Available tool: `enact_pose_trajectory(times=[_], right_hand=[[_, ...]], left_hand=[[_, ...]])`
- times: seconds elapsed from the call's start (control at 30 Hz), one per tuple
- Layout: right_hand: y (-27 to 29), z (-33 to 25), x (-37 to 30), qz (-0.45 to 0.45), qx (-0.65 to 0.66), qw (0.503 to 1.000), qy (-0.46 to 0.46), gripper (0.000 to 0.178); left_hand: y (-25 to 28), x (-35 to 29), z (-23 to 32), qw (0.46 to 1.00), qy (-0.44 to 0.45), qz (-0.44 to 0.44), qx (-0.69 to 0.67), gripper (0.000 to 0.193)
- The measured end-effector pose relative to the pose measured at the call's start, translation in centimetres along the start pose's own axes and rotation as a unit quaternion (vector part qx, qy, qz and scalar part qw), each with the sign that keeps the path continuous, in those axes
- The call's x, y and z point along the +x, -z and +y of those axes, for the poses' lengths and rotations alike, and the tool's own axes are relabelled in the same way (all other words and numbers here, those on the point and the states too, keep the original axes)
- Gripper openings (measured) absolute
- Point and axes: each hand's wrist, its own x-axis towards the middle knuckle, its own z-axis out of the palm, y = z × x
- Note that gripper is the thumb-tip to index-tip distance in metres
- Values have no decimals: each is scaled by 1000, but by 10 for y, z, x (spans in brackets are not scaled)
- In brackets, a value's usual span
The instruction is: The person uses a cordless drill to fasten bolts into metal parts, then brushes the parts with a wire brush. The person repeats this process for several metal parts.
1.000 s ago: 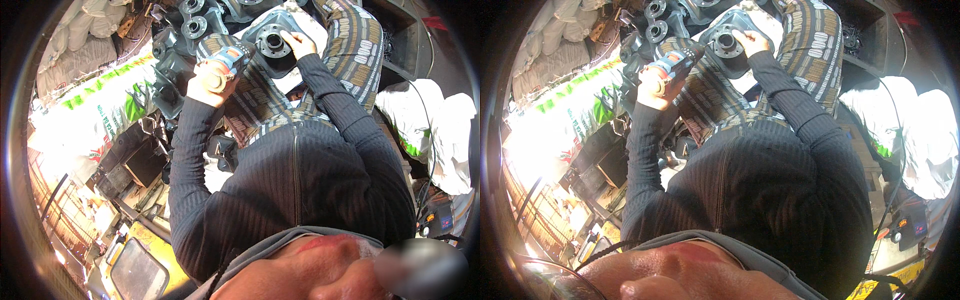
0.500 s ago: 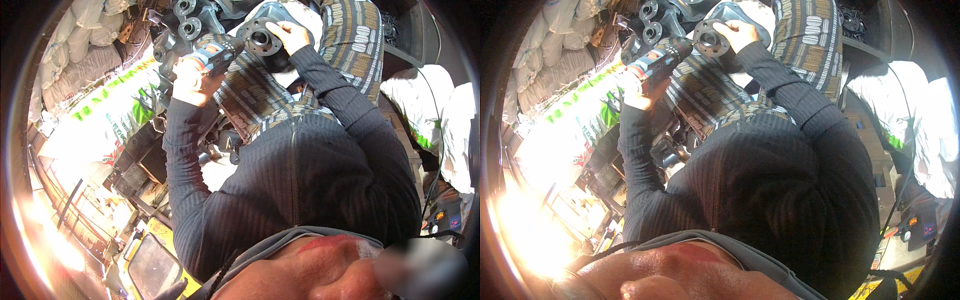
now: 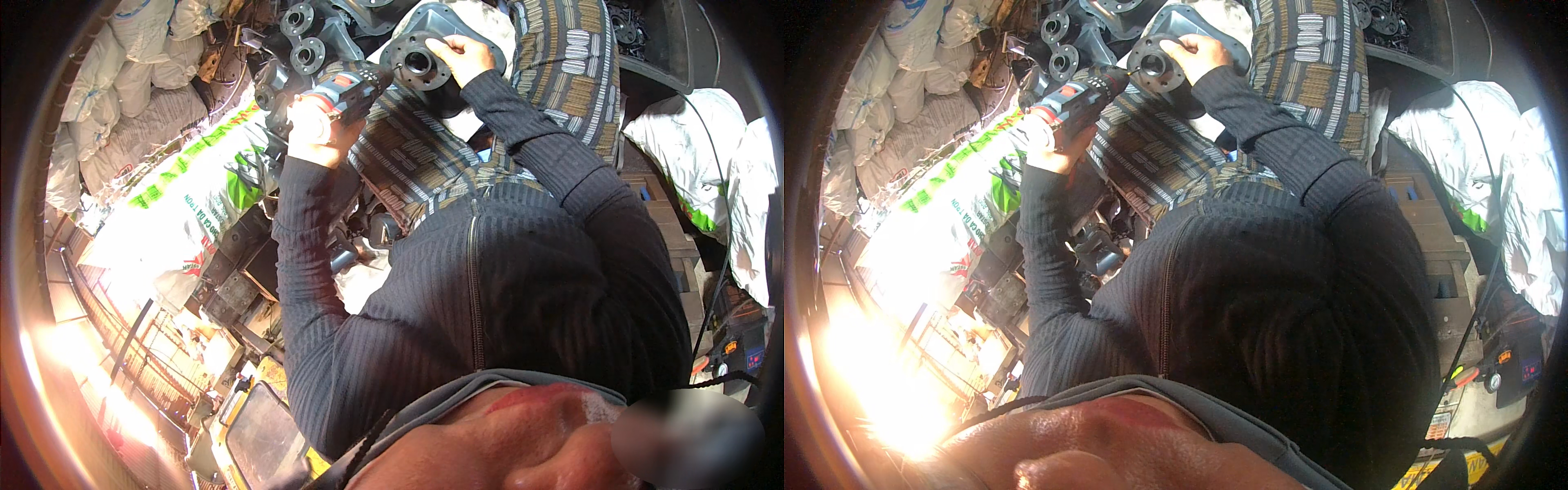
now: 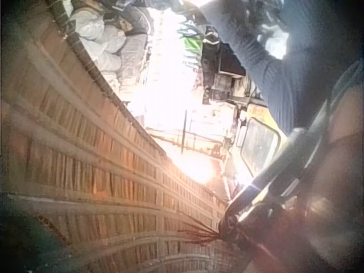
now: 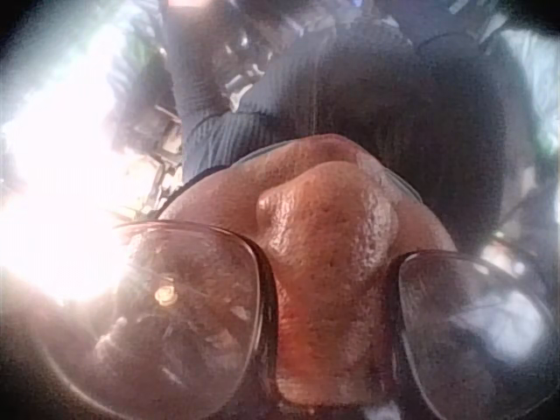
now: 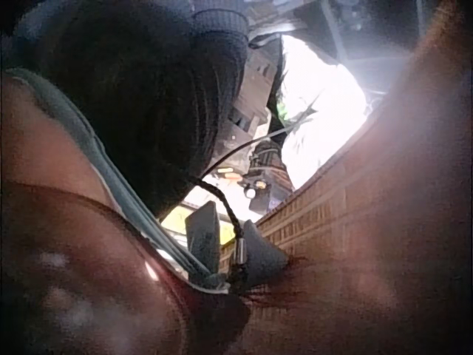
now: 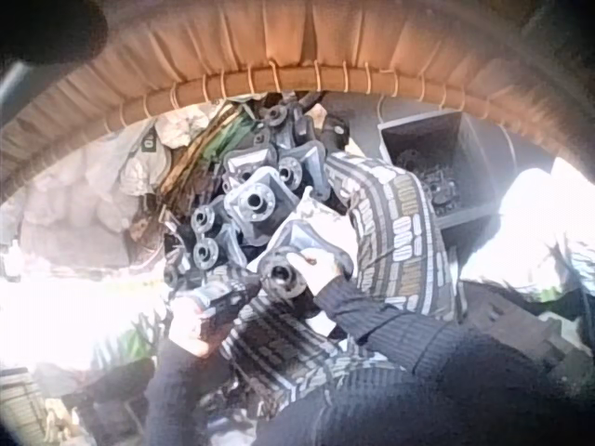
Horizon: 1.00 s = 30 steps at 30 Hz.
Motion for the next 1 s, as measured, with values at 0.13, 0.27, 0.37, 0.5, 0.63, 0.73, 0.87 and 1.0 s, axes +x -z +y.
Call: enact_pose_trajectory(times=[0.13, 0.27, 0.37, 0.5, 0.63, 0.73, 0.87, 1.0], right_hand=[[-2, 15, 7, 61, -85, 994, 33, 47], [0, 22, 7, 65, -116, 989, 62, 40], [-1, 20, 5, 70, -112, 989, 67, 38], [-3, 13, 2, 59, -67, 996, 30, 33], [-3, 12, -2, 65, -65, 995, 33, 32], [-5, 16, -7, 78, -42, 996, 25, 34], [-12, 21, -10, 98, 51, 993, 50, 36], [-11, 32, -5, 86, -13, 993, 75, 35]], left_hand=[[-2, 8, -7, 996, 47, -35, -62, 47], [-5, 10, -17, 1000, 9, -22, -10, 46], [-4, 7, -16, 994, 61, -84, -28, 43], [6, 4, -1, 995, 49, -66, -50, 37], [24, 8, 9, 984, -133, -13, 115, 36], [27, 15, 10, 994, -57, -58, 70, 38], [21, 13, 12, 990, 52, -126, 36, 41], [8, 17, 11, 985, -60, -76, 142, 40]])
